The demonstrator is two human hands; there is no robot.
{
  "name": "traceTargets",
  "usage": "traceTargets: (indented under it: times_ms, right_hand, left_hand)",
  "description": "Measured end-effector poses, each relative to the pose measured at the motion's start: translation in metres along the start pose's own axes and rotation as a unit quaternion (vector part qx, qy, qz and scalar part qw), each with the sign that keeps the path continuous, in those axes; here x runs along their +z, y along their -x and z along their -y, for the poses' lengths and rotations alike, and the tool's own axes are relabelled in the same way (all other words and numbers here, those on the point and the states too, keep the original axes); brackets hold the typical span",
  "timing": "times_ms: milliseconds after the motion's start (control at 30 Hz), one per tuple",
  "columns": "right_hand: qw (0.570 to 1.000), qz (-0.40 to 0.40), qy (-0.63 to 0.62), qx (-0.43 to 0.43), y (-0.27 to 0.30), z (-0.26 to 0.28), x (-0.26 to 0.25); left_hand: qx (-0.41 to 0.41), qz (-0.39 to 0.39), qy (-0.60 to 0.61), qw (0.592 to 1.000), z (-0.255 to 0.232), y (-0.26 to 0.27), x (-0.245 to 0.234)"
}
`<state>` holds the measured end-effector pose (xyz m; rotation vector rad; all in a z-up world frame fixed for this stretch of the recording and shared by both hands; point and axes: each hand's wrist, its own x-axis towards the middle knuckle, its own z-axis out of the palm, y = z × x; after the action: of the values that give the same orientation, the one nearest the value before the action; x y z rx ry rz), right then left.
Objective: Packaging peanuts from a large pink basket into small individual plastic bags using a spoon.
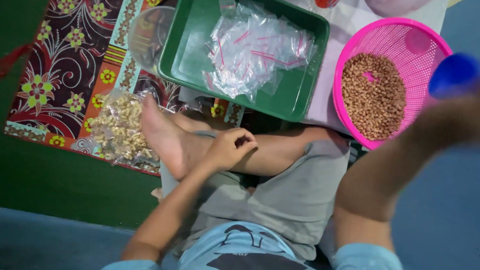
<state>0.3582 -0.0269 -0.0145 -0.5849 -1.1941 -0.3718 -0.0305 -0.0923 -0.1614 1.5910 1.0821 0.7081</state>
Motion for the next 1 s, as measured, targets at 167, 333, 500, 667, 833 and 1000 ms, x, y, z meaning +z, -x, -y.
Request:
traceTargets:
  times_ms: [167,333,500,667,833,1000]
  right_hand:
    - [0.883,0.410,0.222,0.061,-0.040,0.086,0.140]
    - [0.718,0.542,0.166,0.404,-0.016,0.147,0.134]
    - [0.607,0.629,0.103,0.475,0.040,0.172,0.077]
    - [0.536,0.656,0.173,0.504,0.094,0.176,0.032]
    - [0.464,0.563,0.297,0.617,0.147,0.163,0.023]
    - [0.474,0.577,0.310,0.589,0.142,0.158,0.036]
  left_hand:
    - [0.018,-0.029,-0.014,0.999,0.013,0.003,0.003]
    - [0.043,-0.012,0.011,0.999,0.002,0.009,-0.006]
    - [0.102,-0.048,-0.021,0.993,-0.041,-0.002,-0.033]
    - [0.205,-0.143,-0.141,0.958,-0.078,-0.051,-0.072]
    - [0.203,-0.158,-0.351,0.901,-0.039,-0.135,-0.090]
    - [0.092,-0.299,-0.262,0.913,0.010,-0.204,-0.104]
